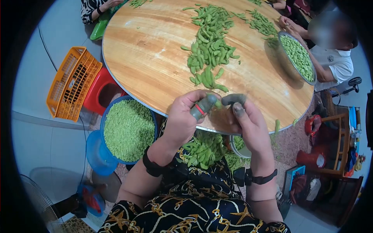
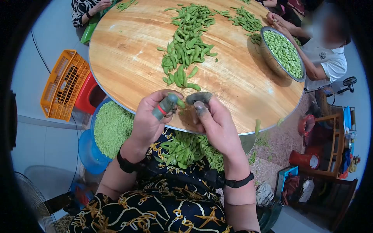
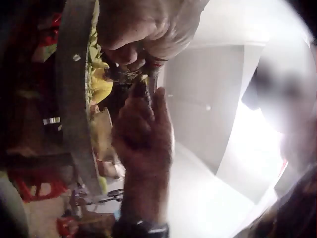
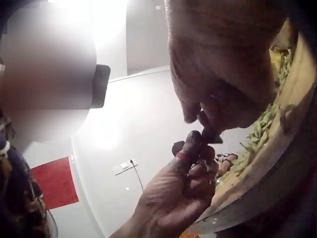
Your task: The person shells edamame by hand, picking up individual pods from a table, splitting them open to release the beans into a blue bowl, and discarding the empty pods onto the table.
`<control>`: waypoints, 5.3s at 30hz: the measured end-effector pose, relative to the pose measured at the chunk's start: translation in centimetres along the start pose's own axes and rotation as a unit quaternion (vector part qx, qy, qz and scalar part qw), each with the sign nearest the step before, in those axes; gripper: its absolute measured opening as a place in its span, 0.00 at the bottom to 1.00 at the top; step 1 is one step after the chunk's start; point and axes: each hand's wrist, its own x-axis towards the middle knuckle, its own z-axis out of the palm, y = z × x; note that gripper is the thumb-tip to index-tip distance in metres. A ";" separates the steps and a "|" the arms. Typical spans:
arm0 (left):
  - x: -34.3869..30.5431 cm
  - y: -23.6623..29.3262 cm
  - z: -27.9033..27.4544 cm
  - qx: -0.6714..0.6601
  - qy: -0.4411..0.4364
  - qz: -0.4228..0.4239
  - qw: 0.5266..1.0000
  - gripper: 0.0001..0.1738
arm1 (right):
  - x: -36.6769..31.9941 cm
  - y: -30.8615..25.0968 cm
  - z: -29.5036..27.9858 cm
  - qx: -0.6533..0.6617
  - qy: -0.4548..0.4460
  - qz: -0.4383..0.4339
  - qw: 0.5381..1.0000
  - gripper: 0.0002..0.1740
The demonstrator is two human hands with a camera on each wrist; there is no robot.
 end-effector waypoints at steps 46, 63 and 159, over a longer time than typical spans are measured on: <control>0.0 -1.9 1.5 0.245 0.045 0.113 0.962 0.09 | 0.0 2.8 0.5 0.120 0.011 0.054 0.991 0.06; -1.8 -1.4 0.4 0.534 -0.031 0.207 0.819 0.24 | -0.3 2.9 1.4 -0.103 0.072 -0.077 0.989 0.13; -0.3 -0.9 0.7 0.365 0.006 0.032 0.931 0.09 | -0.7 4.6 0.9 -0.086 0.038 -0.081 0.992 0.08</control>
